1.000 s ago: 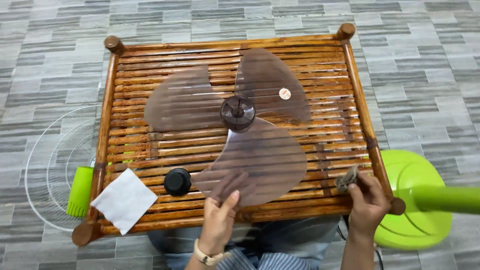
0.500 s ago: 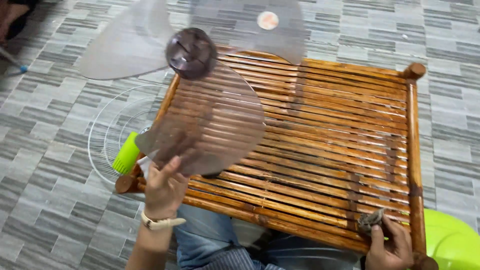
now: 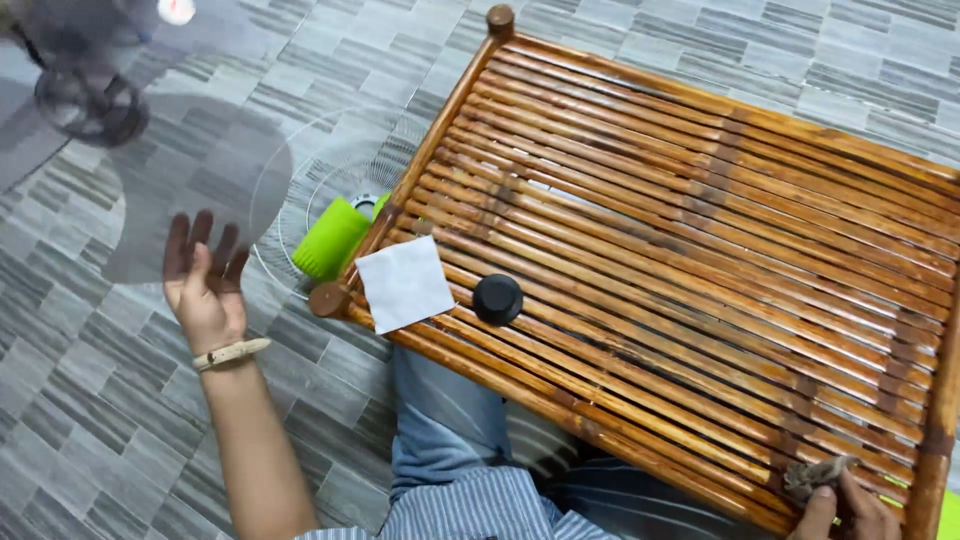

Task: Cleaning various components of an electric fan, including the blades and grills, using a cloth.

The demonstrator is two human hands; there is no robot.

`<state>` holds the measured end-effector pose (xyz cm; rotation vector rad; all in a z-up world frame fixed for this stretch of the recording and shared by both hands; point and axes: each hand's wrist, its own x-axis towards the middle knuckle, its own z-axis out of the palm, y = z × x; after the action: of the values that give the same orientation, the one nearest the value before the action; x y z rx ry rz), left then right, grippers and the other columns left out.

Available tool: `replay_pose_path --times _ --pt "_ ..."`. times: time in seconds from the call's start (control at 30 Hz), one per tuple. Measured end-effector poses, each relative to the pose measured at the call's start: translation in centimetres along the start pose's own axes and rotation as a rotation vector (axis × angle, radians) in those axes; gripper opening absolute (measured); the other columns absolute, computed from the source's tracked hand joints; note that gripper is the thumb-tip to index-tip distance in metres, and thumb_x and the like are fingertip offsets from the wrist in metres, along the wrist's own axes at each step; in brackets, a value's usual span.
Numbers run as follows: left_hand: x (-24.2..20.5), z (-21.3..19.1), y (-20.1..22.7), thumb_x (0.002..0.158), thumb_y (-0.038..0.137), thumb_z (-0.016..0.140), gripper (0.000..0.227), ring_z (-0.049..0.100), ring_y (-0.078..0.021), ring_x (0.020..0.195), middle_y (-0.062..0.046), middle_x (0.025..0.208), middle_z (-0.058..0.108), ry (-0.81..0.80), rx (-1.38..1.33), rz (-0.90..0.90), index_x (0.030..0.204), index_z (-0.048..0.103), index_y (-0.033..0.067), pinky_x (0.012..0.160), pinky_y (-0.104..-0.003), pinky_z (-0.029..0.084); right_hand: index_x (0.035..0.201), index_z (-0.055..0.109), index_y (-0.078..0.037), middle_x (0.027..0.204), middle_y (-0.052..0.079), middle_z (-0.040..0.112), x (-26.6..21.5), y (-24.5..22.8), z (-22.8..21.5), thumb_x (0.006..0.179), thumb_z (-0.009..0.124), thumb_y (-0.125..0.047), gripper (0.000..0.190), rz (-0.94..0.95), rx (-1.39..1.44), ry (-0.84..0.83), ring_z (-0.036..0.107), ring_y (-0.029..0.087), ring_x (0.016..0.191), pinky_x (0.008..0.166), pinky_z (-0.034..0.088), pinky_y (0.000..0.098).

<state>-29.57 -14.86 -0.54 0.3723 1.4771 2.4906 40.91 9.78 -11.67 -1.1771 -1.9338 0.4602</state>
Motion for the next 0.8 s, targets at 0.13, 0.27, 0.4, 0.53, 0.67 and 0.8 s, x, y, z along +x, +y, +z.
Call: replay_pose_path --times 0.13,0.27,0.4,0.53,0.67,0.8 --pt "1.3 -9.2 -5.4 0.104 0.007 0.060 0.049 0.072 -0.0240 0.119 -0.005 0.143 0.065 0.047 -0.060 -0.002 0.151 0.050 0.0172 0.092 -0.032 0.064 0.131 0.057 0.030 0.112 0.042 0.062 -0.1 10.2 -0.7 0.104 0.052 0.017 0.031 0.083 -0.055 -0.134 0.064 0.047 0.103 0.099 0.055 0.0522" --pt "3.0 -13.6 -10.6 0.106 0.011 0.055 0.035 0.067 -0.0323 0.125 -0.005 0.139 0.066 0.083 -0.005 -0.076 0.138 0.061 0.0239 0.097 -0.042 0.065 0.130 0.060 0.025 0.112 0.039 0.063 -0.1 19.3 -2.1 0.103 0.055 0.014 0.029 0.020 -0.074 -0.119 0.065 0.045 0.103 0.099 0.054 0.0513" --pt "4.9 -13.2 -14.0 0.101 0.009 0.060 0.032 0.067 -0.0342 0.120 -0.012 0.133 0.068 0.080 -0.058 -0.173 0.131 0.066 0.0167 0.093 -0.041 0.065 0.128 0.064 0.020 0.111 0.036 0.065 0.3 24.1 -3.5 0.103 0.059 0.011 0.028 -0.035 -0.100 -0.090 0.065 0.044 0.103 0.100 0.054 0.0504" --pt "6.1 -13.9 -17.3 0.099 0.006 0.062 0.033 0.066 -0.0373 0.118 -0.018 0.132 0.066 0.036 -0.150 -0.261 0.131 0.066 0.0090 0.094 -0.044 0.063 0.127 0.067 0.016 0.111 0.033 0.066 1.7 24.2 -2.8 0.102 0.062 0.008 0.027 -0.094 -0.111 -0.045 0.065 0.043 0.102 0.101 0.054 0.0495" --pt "5.9 -12.4 -17.7 0.097 0.009 0.062 0.028 0.071 -0.0335 0.111 -0.018 0.126 0.069 0.035 -0.195 -0.341 0.124 0.069 0.0095 0.087 -0.040 0.065 0.126 0.070 0.011 0.110 0.029 0.067 2.5 24.4 -2.3 0.101 0.065 0.006 0.025 -0.150 -0.127 0.003 0.065 0.042 0.102 0.101 0.053 0.0486" --pt "7.4 -15.5 -20.8 0.097 0.017 0.065 0.027 0.076 -0.0273 0.100 -0.015 0.117 0.073 0.117 -0.277 -0.456 0.121 0.072 0.0106 0.091 -0.042 0.064 0.124 0.073 0.007 0.109 0.026 0.068 1.2 26.9 -2.4 0.101 0.069 0.003 0.024 -0.195 -0.147 0.038 0.065 0.041 0.102 0.102 0.053 0.0477"
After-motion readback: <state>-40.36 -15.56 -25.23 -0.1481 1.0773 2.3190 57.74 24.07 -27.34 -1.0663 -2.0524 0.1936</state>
